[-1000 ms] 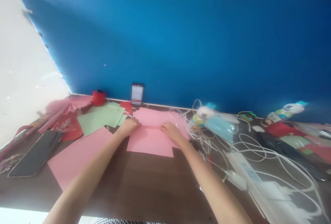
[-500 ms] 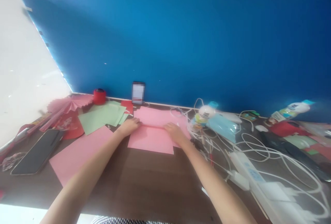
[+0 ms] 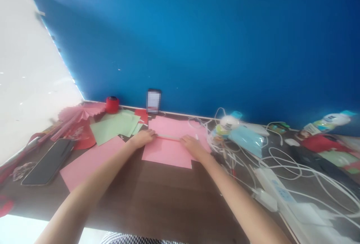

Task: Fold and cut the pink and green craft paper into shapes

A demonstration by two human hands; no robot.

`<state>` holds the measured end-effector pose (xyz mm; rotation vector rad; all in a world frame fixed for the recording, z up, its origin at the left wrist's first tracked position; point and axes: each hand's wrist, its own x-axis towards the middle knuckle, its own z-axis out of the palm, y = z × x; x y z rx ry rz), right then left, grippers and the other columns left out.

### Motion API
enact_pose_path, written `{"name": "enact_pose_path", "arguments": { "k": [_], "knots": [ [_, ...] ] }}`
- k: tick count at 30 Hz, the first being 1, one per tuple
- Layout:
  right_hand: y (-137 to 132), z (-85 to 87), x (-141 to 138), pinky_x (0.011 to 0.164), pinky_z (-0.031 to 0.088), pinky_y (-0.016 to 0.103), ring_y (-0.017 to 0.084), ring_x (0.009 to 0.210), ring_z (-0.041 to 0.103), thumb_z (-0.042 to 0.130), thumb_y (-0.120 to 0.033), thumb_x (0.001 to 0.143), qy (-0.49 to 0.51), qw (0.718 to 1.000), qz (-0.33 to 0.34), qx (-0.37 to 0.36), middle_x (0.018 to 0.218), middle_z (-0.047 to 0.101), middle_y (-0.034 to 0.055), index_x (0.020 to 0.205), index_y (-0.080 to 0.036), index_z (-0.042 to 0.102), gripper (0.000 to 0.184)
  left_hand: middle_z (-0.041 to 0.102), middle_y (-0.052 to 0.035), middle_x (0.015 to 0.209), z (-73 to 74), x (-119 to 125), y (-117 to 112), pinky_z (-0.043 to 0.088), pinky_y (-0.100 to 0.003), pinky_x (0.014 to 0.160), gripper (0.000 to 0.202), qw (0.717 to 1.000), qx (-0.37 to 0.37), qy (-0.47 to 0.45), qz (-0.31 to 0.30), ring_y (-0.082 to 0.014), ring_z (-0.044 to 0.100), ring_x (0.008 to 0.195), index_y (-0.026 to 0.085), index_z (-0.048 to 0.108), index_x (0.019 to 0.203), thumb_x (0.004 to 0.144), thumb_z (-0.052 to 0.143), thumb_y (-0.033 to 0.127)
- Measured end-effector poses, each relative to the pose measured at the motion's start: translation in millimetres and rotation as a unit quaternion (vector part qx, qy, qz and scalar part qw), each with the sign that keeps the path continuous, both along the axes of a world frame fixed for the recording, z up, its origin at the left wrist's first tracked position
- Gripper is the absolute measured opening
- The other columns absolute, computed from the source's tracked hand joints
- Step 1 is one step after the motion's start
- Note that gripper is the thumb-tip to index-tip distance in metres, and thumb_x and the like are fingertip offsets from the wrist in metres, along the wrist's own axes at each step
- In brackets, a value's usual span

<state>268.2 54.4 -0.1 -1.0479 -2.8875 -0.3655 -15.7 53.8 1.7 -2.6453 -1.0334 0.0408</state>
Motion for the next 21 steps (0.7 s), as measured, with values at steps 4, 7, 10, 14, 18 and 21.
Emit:
{"name": "enact_pose_path", "arguments": {
  "k": [4,7,10,14,18,21],
  "knots": [
    [-2.5,1.4,-1.5,0.072,0.047,0.032,0.021,0.084,0.055,0.045,0.000,0.080,-0.029,0.999,-0.019,-0.003,0.088,0.060,0.0106,0.095,-0.010,0.057,0.022,0.055,-0.0111,0.096,-7.9,-4.8,0.3,0.045,-0.030,0.067,0.028,1.000,0.009,-0.022,-0.017,-0.0192,0.053,0.084,0.012,0.050,0.108,0.087,0.033,0.008],
    [-5.0,0.6,-5.5,0.069,0.048,0.032,0.023,0.084,0.055,0.045,0.001,0.079,-0.062,0.997,-0.037,-0.001,0.089,0.060,0.0122,0.096,-0.007,0.057,0.022,0.055,-0.0120,0.097,-15.1,-7.9,0.3,0.045,-0.031,0.068,0.029,0.999,0.013,-0.041,-0.028,-0.0198,0.053,0.085,0.011,0.049,0.111,0.087,0.033,0.008],
    [-7.9,-1.7,-10.4,0.065,0.047,0.032,0.024,0.084,0.054,0.045,0.003,0.077,-0.088,0.995,-0.054,-0.009,0.090,0.060,0.0145,0.095,-0.005,0.058,0.024,0.056,-0.0117,0.097,-17.9,-8.1,-0.9,0.045,-0.031,0.069,0.029,0.998,0.004,-0.046,-0.030,-0.0196,0.053,0.086,0.010,0.051,0.109,0.086,0.034,0.008],
    [-11.4,1.4,-14.5,0.064,0.046,0.031,0.023,0.083,0.054,0.044,0.003,0.077,-0.093,0.993,-0.070,-0.020,0.089,0.059,0.0155,0.089,-0.005,0.060,0.022,0.057,-0.0115,0.097,-10.9,-4.5,-4.0,0.045,-0.030,0.072,0.028,0.997,-0.036,-0.070,-0.007,-0.0193,0.053,0.087,0.011,0.058,0.099,0.083,0.036,0.005],
    [-10.9,17.9,-18.7,0.068,0.042,0.028,0.021,0.081,0.054,0.048,-0.017,0.084,0.001,0.991,-0.108,-0.074,0.086,0.059,0.0121,0.077,-0.011,0.060,0.015,0.060,-0.0092,0.098,1.2,1.1,-1.9,0.043,-0.028,0.078,0.022,0.975,-0.126,-0.178,0.030,-0.0183,0.054,0.089,0.014,0.064,0.081,0.077,0.044,0.008],
    [-6.8,30.8,-24.7,0.062,0.038,0.026,0.017,0.069,0.054,0.050,-0.031,0.084,0.092,0.969,-0.189,-0.128,0.077,0.059,0.0076,0.069,-0.014,0.057,0.023,0.063,-0.0076,0.086,7.2,6.3,4.8,0.043,-0.026,0.072,0.019,0.935,-0.205,-0.261,0.126,-0.0172,0.057,0.077,0.015,0.064,0.064,0.076,0.050,0.022]
  ]
}}
